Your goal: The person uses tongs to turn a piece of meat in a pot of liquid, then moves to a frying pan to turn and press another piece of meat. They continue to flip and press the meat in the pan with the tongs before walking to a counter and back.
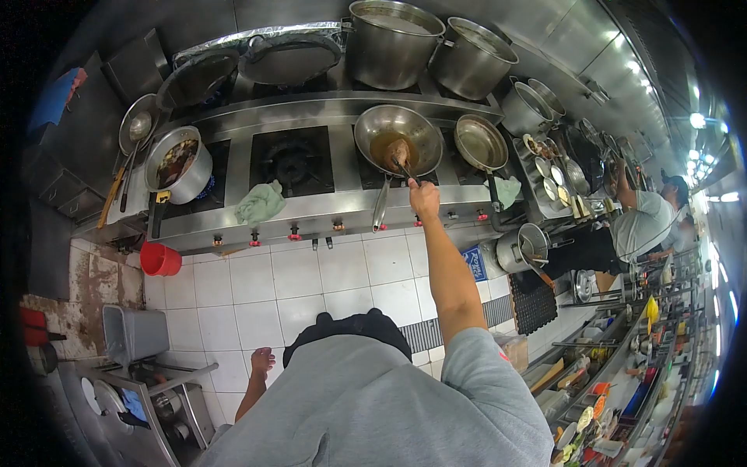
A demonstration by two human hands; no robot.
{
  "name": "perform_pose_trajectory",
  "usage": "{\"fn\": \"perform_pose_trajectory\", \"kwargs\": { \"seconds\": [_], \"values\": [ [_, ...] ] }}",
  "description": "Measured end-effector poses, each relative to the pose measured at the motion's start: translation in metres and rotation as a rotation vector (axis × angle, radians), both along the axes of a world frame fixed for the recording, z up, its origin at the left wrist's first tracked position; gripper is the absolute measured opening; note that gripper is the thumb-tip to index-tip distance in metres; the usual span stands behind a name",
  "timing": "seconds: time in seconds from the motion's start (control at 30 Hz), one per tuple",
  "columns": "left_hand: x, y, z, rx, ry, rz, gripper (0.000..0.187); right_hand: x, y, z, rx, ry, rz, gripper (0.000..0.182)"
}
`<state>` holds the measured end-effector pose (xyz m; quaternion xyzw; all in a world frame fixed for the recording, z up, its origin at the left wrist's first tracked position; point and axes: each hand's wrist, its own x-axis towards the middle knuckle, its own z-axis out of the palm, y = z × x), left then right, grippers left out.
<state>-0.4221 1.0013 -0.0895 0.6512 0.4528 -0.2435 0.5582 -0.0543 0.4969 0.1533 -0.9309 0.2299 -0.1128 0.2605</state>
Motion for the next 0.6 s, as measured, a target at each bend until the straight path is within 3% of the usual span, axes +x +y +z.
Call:
{"fn": "perform_pose_trajectory", "kwargs": {
  "seconds": [0.23, 0.37, 0.4, 0.47, 0.6],
  "values": [
    [-0.004, 0.006, -0.012, -0.072, -0.049, 0.026, 0.021, -0.006, 0.003, 0.008, 0.109, 0.037, 0.016, 0.051],
    [-0.002, 0.016, -0.025, -0.146, -0.005, -0.004, 0.02, -0.001, -0.003, -0.023, 0.021, -0.077, -0.048, 0.052],
    [-0.006, 0.021, -0.038, -0.151, -0.008, -0.039, 0.02, -0.002, -0.001, -0.02, 0.046, -0.052, -0.055, 0.052],
    [-0.007, 0.031, -0.057, 0.044, -0.267, -0.481, 0.02, -0.004, 0.002, -0.011, 0.073, -0.032, -0.073, 0.052],
    [0.009, 0.026, -0.034, 0.007, -0.123, -0.337, 0.019, -0.011, 0.004, -0.006, 0.088, -0.039, -0.073, 0.049]
  ]
}}
